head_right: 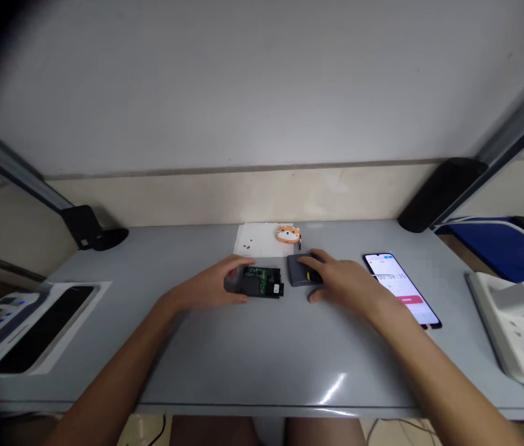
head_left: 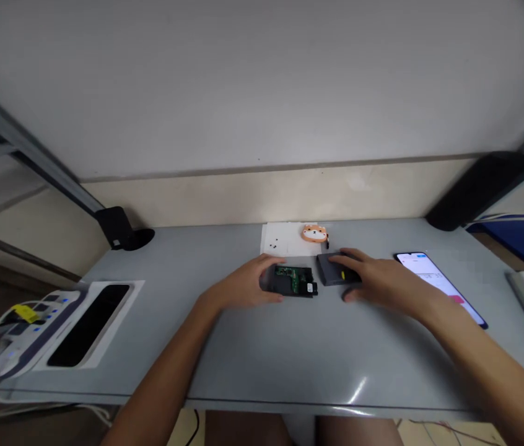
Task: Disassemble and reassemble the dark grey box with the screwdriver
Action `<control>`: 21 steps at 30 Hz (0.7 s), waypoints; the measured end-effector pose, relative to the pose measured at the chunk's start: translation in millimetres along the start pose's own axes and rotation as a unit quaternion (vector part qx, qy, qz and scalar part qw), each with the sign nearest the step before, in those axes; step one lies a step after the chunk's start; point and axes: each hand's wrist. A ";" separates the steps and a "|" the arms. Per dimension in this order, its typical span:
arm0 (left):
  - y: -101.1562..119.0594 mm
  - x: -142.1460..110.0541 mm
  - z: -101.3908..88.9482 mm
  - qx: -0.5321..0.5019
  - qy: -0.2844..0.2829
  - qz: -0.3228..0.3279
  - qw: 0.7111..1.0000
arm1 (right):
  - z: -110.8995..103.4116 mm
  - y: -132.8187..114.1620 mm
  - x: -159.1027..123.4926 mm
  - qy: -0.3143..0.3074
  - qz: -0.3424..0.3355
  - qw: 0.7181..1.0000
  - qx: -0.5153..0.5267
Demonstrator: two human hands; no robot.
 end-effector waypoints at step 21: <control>14.3 9.0 18.9 0.015 0.028 -0.020 0.999 | 30.8 -33.6 -0.1 0.005 -0.092 0.996 -0.017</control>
Point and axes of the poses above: each hand's wrist, its own x-axis towards the middle knuckle, its own z-axis out of the palm, y = z × x, and after that the axes turned 13 degrees about x, right-handed
